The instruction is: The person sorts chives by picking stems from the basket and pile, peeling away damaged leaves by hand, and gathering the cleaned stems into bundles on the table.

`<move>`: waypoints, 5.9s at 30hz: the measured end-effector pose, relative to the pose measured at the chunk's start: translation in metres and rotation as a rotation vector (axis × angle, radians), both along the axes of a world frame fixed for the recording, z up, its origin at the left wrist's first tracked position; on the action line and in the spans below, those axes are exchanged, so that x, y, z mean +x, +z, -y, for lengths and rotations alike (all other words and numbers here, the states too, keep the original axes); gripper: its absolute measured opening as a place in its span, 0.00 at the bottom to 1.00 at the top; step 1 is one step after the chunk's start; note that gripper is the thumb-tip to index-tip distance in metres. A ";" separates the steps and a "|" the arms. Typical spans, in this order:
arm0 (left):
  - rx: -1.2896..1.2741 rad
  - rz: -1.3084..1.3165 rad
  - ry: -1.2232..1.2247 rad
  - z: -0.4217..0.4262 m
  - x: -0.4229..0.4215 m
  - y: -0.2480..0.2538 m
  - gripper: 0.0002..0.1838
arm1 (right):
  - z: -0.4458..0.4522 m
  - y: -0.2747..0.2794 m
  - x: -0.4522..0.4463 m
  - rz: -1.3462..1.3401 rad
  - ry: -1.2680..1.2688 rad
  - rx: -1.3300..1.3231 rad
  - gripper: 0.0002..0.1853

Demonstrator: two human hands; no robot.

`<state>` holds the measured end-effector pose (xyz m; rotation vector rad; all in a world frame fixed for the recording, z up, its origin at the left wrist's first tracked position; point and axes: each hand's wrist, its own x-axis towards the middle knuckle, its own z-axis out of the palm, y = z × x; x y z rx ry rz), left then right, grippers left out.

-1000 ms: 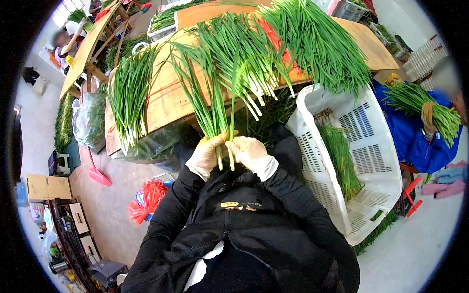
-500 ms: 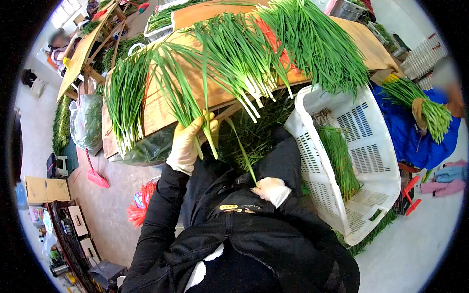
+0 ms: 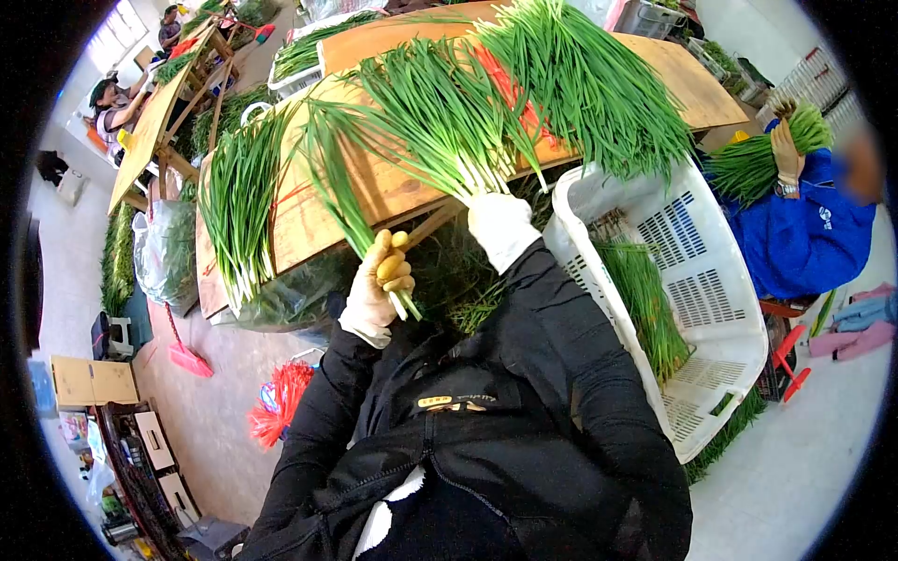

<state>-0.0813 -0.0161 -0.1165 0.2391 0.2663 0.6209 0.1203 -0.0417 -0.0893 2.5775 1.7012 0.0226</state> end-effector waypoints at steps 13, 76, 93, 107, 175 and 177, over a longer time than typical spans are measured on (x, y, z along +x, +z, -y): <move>0.033 -0.043 -0.088 0.002 0.001 -0.012 0.25 | 0.065 0.013 -0.037 -1.395 0.008 0.374 0.13; 0.390 -0.346 0.176 0.017 -0.016 0.015 0.16 | 0.093 0.022 -0.052 -1.458 0.529 -0.516 0.08; -0.022 0.063 0.017 -0.017 -0.019 0.019 0.15 | -0.035 0.037 0.018 -0.159 0.148 -0.139 0.19; -0.063 -0.249 0.092 -0.007 -0.030 -0.004 0.11 | 0.040 0.025 -0.001 -0.420 0.089 0.488 0.14; 0.226 -0.336 0.046 0.023 0.003 -0.018 0.16 | 0.060 -0.040 -0.054 -1.708 0.103 0.216 0.11; 0.191 -0.357 0.000 0.021 0.001 -0.014 0.16 | 0.062 -0.030 -0.063 -1.225 0.335 0.481 0.13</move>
